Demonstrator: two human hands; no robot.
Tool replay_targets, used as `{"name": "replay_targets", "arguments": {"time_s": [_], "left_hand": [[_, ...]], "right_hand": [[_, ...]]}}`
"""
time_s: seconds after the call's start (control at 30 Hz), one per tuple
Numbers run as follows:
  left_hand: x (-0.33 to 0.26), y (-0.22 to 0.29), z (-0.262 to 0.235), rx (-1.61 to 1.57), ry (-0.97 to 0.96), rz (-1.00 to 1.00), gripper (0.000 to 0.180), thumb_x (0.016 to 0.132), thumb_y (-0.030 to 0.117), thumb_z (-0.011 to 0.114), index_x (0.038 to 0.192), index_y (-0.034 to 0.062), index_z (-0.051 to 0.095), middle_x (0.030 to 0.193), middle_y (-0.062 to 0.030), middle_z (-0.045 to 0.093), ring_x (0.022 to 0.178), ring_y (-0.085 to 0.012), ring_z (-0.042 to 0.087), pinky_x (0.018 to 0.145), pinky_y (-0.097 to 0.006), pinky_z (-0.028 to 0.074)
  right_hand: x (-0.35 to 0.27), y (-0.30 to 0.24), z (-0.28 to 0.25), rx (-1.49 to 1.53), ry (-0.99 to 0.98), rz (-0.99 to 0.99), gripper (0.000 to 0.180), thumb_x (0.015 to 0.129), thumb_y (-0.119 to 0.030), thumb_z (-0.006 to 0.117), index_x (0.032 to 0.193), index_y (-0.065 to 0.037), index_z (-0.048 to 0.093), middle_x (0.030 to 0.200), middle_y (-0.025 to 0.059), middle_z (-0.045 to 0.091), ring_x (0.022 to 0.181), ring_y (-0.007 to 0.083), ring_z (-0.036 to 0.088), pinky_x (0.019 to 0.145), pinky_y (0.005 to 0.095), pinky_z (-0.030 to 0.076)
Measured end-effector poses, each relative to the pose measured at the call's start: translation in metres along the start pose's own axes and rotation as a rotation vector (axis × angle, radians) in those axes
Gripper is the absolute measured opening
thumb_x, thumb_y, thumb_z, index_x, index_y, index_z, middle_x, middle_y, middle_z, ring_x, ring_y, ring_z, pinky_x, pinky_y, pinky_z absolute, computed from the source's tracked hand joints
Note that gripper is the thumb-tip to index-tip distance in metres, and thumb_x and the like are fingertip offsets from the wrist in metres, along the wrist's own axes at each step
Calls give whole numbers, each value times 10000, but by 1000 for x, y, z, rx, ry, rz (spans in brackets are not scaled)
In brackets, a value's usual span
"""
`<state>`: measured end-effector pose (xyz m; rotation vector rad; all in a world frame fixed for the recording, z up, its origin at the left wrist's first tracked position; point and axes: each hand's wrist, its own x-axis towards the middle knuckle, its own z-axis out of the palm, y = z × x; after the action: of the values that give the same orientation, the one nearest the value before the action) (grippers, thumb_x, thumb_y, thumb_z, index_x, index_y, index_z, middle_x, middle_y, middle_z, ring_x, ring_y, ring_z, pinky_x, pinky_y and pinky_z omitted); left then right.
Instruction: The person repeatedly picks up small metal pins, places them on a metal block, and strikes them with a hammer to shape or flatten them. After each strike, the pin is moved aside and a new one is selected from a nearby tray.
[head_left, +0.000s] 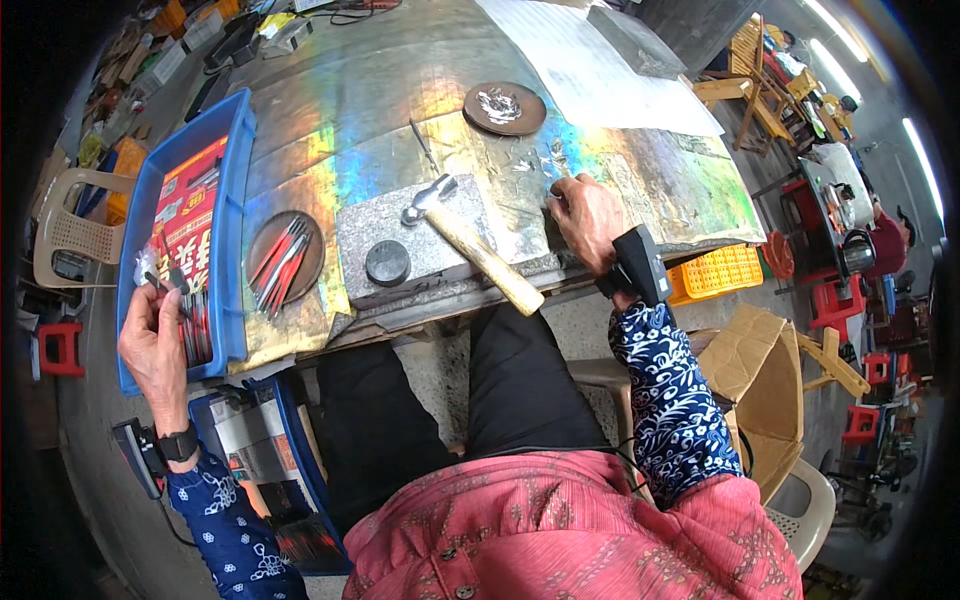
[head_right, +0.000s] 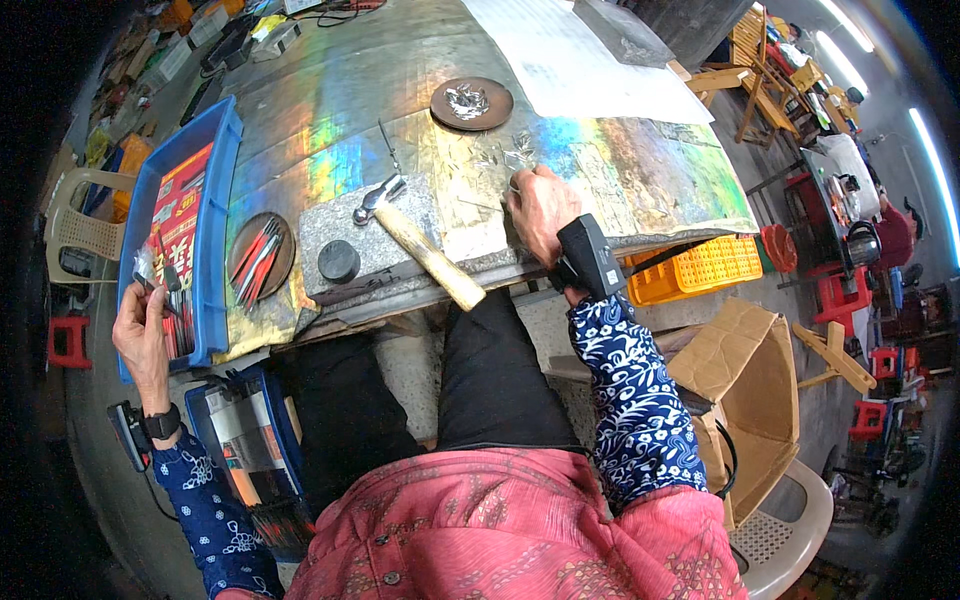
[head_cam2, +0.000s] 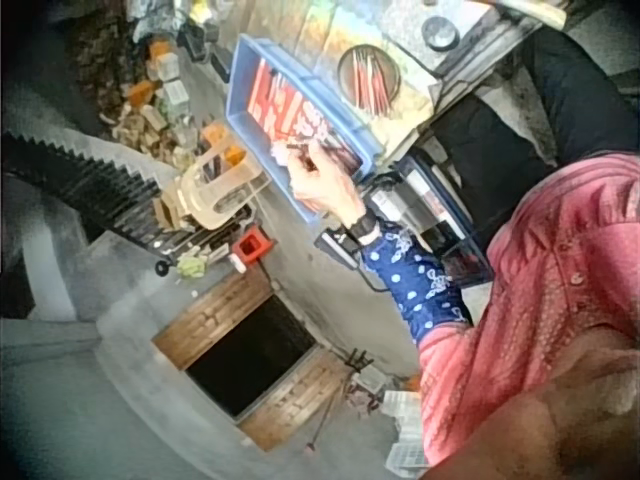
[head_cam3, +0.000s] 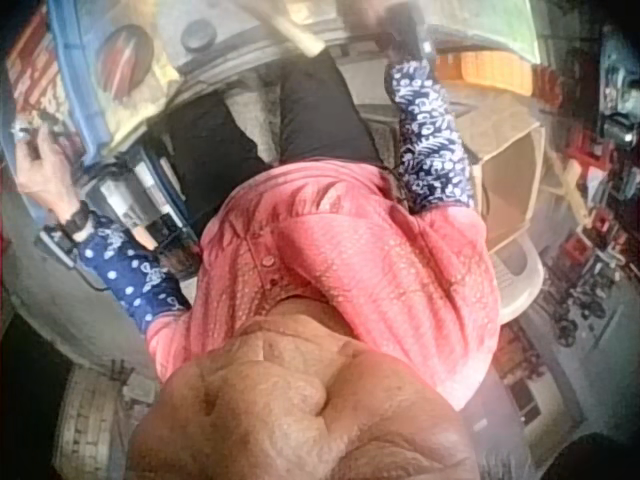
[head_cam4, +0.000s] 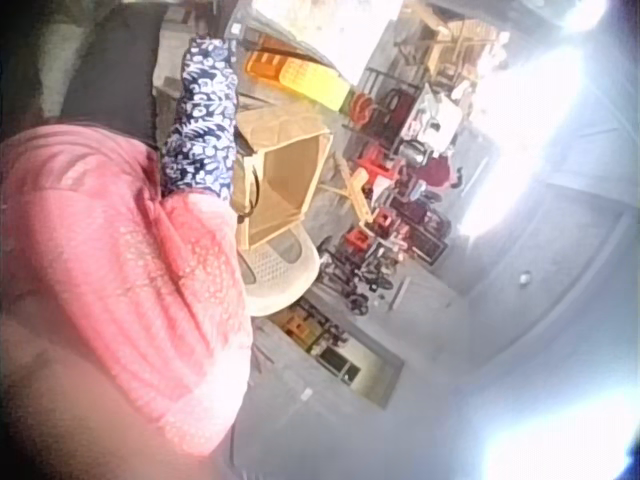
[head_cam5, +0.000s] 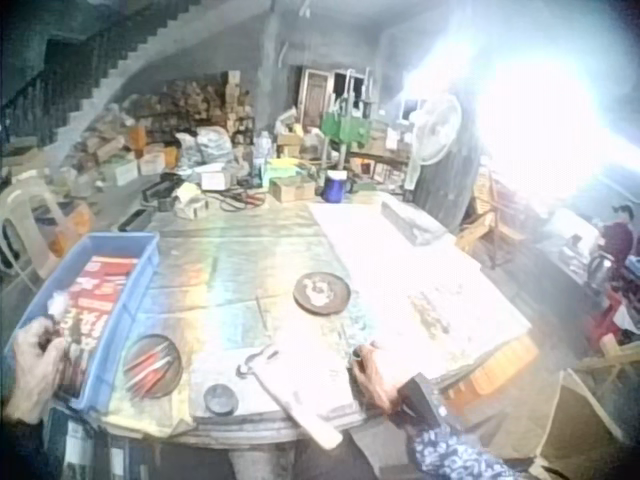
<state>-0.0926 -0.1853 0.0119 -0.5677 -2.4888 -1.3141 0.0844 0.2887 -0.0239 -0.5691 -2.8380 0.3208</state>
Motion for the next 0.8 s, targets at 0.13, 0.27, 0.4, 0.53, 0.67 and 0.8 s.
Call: {"name": "replay_targets", "arguments": {"time_s": [0.13,0.27,0.4,0.53,0.67,0.8], "left_hand": [[-6,42,19,-225,-92,-20,99,966,100,586,968,3,607,844,-25,656,632,-28,525,542,-179,417],[-14,71,44,-407,-153,-34,79,993,82,521,1012,14,557,865,-69,669,623,-34,542,546,-181,439],[-18,87,63,-528,-221,-68,102,998,66,498,1049,-3,553,875,-82,665,651,-53,570,580,-197,472],[-20,98,77,-631,-275,-101,163,996,53,491,1124,-30,549,927,-104,662,686,-75,604,624,-219,519],[-24,105,91,-694,-310,-130,169,985,32,504,1127,-40,560,933,-103,659,698,-83,621,633,-216,523],[-29,107,105,-732,-313,-137,143,977,21,518,1088,-44,579,928,-100,659,700,-82,626,632,-208,523]], "right_hand": [[7,-2,11,-68,47,34,238,874,-229,621,858,7,638,911,202,618,796,399,626,727,468,506],[12,-4,18,-180,140,-67,154,778,-150,640,768,4,633,789,183,622,766,356,648,680,417,518],[20,-7,16,-226,86,-117,59,722,-72,621,730,-16,635,705,196,616,706,356,654,622,416,519],[32,-8,17,-314,32,-218,83,709,-83,620,676,-12,645,717,209,643,732,371,673,620,412,535],[36,0,21,-295,31,-279,92,718,-93,617,672,-17,592,702,200,613,724,377,644,627,437,513],[28,11,20,-40,197,-297,162,712,-124,648,736,7,556,752,214,610,763,405,614,701,476,489]]}}
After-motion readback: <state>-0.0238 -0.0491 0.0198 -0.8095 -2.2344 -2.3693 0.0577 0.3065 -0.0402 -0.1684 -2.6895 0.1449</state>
